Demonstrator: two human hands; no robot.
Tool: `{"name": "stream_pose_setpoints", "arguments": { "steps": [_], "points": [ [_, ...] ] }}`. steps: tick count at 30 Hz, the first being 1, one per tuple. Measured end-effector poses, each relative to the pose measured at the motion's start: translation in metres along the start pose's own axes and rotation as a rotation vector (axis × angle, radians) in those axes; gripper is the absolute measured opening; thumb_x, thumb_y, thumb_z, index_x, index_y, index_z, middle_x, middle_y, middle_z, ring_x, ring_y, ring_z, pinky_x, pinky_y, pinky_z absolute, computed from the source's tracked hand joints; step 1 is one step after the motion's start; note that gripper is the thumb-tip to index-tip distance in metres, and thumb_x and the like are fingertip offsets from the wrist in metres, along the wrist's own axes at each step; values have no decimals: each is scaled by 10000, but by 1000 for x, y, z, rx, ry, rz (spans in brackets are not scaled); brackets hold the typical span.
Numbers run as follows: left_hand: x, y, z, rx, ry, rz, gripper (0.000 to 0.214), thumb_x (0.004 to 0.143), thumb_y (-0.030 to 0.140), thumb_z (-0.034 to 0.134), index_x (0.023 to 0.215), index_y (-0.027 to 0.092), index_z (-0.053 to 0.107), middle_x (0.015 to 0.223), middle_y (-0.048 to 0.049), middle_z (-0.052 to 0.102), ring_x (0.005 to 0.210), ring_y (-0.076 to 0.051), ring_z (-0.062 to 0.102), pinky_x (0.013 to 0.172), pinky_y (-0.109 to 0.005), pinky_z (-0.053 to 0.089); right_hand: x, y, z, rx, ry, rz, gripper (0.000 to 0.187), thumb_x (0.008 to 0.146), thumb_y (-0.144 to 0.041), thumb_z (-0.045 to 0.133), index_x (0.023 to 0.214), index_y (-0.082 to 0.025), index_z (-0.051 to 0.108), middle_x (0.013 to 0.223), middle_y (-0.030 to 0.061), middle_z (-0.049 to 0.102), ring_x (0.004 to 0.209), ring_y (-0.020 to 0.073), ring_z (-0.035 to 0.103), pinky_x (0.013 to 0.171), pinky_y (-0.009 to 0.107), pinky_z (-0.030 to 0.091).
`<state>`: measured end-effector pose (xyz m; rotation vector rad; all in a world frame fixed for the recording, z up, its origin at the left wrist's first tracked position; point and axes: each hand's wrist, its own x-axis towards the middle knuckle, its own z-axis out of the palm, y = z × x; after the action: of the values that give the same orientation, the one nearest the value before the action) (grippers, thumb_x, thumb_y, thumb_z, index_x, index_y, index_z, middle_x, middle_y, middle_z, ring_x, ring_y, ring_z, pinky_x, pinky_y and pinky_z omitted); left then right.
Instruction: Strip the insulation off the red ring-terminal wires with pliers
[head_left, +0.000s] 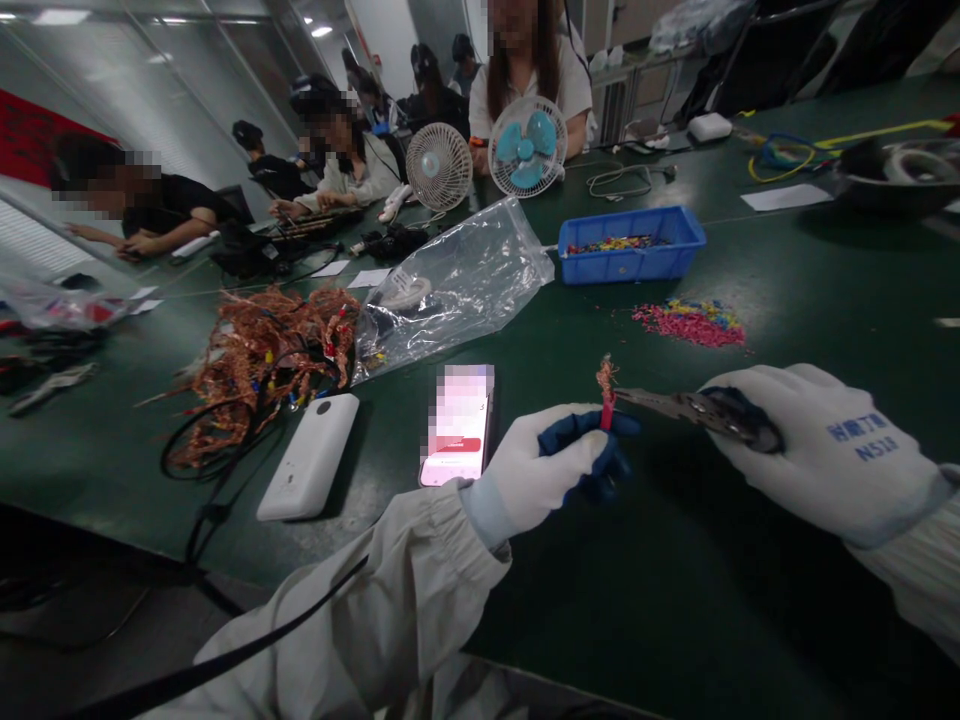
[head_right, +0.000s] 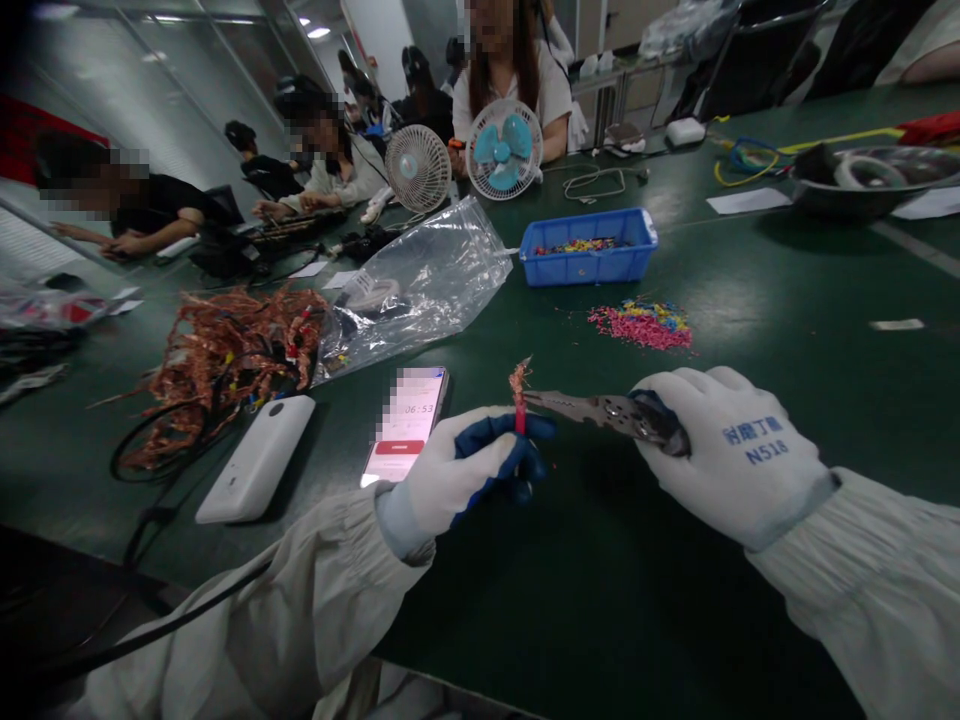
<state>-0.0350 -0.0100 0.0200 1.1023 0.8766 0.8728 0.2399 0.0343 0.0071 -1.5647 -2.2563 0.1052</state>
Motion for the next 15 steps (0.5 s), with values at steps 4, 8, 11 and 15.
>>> {"name": "stream_pose_setpoints", "arguments": {
  "steps": [4, 8, 11, 15],
  "points": [
    [0, 7, 1, -72, -23, -69, 562, 829, 615, 838, 1123, 139, 791, 838, -57, 697, 756, -160, 685, 639, -259, 596, 1, -3, -3, -3, -9, 19, 347, 776, -505, 501, 918, -266, 709, 900, 73, 754, 841, 310, 650, 743, 494, 498],
    [1, 6, 0, -111, -78, -83, 577, 843, 636, 816, 1132, 138, 782, 801, -49, 687, 688, -147, 672, 585, -240, 570, 1, -3, -2, -14, -16, 14, 336, 777, -497, 508, 919, -265, 706, 890, 78, 755, 825, 309, 649, 724, 484, 496],
    [1, 2, -1, -120, -111, -59, 570, 900, 638, 756, 1182, 142, 762, 770, -37, 676, 621, -131, 647, 534, -219, 536, -1, -1, 0, -22, -11, -8, 316, 801, -489, 515, 928, -264, 698, 910, 81, 755, 832, 303, 655, 720, 473, 495],
    [0, 1, 1, -127, -115, -49, 543, 871, 577, 819, 1207, 156, 752, 801, -34, 680, 653, -132, 654, 551, -220, 542, -2, 1, 2, -31, 15, -20, 310, 807, -492, 523, 937, -266, 690, 924, 85, 755, 850, 305, 655, 723, 468, 493]
  ]
}}
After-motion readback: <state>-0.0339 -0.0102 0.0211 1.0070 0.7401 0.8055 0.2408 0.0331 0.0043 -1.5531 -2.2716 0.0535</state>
